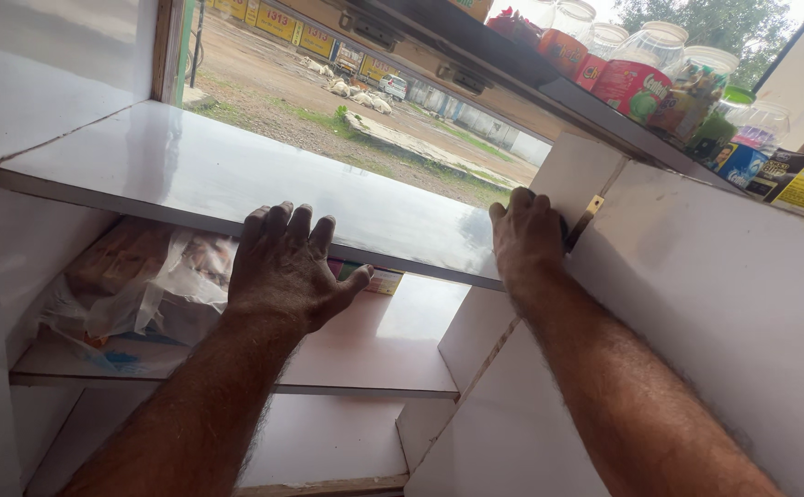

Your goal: The person wipes the interior shelves and side panels of a white display cabinet using a blue cloth. The person cleans the top shelf, the vertical side panel, and the bottom shelf, moving the cloth back and forth to remove dust or smudges. The cabinet is located in a room with a window showing a street scene outside.

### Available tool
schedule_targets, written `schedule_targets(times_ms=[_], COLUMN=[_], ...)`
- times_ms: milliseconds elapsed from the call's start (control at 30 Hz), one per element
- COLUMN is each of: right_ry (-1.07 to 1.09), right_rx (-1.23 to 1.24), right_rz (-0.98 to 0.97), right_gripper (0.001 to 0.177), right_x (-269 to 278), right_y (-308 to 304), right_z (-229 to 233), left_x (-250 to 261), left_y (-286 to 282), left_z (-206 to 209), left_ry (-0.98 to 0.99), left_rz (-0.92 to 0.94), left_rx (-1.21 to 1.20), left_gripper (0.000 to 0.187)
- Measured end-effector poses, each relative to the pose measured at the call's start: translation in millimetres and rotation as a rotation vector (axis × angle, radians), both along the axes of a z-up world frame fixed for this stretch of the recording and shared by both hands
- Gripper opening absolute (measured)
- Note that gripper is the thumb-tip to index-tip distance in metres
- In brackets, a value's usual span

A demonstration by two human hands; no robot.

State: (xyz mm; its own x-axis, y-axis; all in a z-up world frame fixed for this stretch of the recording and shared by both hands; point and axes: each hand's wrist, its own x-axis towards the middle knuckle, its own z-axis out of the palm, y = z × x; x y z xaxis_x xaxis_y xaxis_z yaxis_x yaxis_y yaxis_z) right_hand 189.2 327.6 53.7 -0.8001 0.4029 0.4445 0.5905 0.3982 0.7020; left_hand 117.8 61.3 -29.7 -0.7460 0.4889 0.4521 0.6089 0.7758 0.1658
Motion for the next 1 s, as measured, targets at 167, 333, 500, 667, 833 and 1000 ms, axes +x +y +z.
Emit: schedule_targets(times_ms=[167, 333, 500, 667, 833, 1000], right_ry=[-0.017, -0.066, -0.101, -0.171, -0.037, 0.17], right_rx=[0.507, 0.085, -0.182, 0.428, 0.055, -0.401], right_rz=[0.173, 0.066, -0.013, -0.052, 0.053, -0.006], right_gripper=[0.035, 0.022, 0.032, 0.049, 0.044, 0.051], right_x=[30, 13, 8, 33, 18, -1], right_y=[25, 23, -3, -7, 14, 36], right_z=[32, -8, -38, 1, -18, -53], left_x=[13, 10, 1, 11, 12, -1], left_y=[-4, -6, -6, -6, -10, -13], left_z=[0, 6, 5, 5, 3, -4], left_ry=[-0.11, -0.125, -0.072, -0.164, -0.115, -0.07], left_rz=[0.006, 0.006, 0.003, 0.013, -0.003, -0.07], left_rx=[-0.148, -0.102, -0.084, -0.142, -0.122, -0.071], left_gripper=[0.085, 0.087, 0.092, 0.086, 0.089, 0.084])
